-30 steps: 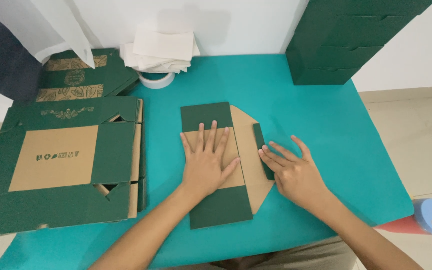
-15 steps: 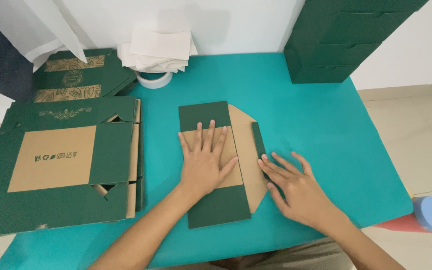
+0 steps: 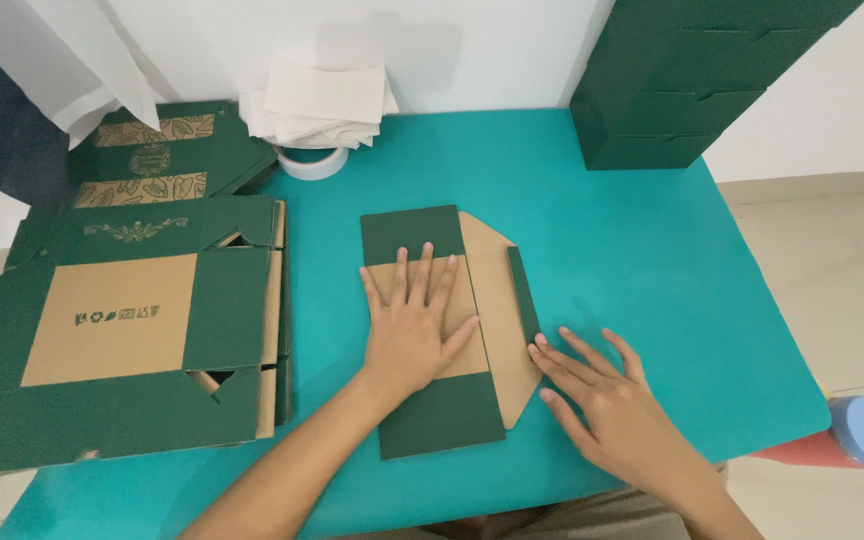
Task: The person assembles a flat-packed cardboard box by hand. They fold the side flaps inward, tuck the tabs into slots, and fold the top flaps to close the box, then place it on a stack of finished boxes.
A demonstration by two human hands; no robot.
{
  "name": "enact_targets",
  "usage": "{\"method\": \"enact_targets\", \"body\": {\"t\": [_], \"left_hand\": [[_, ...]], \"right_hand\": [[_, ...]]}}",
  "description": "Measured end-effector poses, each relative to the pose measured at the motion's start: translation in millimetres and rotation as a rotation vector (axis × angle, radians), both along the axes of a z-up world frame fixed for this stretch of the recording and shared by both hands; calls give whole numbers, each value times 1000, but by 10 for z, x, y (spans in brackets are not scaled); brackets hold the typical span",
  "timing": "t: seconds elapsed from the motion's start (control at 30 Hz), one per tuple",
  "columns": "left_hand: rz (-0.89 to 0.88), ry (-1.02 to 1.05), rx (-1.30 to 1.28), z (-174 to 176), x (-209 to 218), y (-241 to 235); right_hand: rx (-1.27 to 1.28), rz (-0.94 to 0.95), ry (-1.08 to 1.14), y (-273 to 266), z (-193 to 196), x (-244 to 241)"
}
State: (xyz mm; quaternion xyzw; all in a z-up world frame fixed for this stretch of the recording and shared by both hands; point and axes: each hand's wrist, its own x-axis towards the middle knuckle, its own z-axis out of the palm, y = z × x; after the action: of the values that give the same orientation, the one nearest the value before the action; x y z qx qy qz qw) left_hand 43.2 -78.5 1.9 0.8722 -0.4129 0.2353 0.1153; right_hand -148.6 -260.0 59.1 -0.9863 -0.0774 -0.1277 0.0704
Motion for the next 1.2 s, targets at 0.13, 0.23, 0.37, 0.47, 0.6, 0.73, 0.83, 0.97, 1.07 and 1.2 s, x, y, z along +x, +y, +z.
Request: {"method": "enact_targets", "body": {"t": [0.13, 0.23, 0.37, 0.47, 0.6, 0.73, 0.83, 0.97, 1.07, 1.2], "left_hand": [[3, 8, -9, 22, 0, 3], [-8, 22, -21, 24, 0, -1], [-4, 39, -8, 21, 10, -7], [-1, 39, -15, -16, 13, -13], [58, 80, 43, -79, -16, -171], [18, 512, 166, 343, -120, -259], [56, 557, 184, 362, -106, -327], [41, 684, 102, 422, -59, -297], [-27, 803, -38, 656, 15, -187], [-154, 1051, -343, 1112, 62, 133]], "right_hand": [[69, -64, 14, 71, -56, -29], [-66, -88, -77, 95, -54, -43], [-21, -84, -33, 73, -31, -36], [-62, -77, -105, 90, -26, 35], [31, -122, -62, -48, -8, 239], [37, -395, 208, 103, 335, 524], [53, -402, 189, 30, 222, 687], [209, -415, 270, -71, 102, 751], [259, -409, 288, -94, 167, 706], [267, -458, 265, -320, 103, 687]]}}
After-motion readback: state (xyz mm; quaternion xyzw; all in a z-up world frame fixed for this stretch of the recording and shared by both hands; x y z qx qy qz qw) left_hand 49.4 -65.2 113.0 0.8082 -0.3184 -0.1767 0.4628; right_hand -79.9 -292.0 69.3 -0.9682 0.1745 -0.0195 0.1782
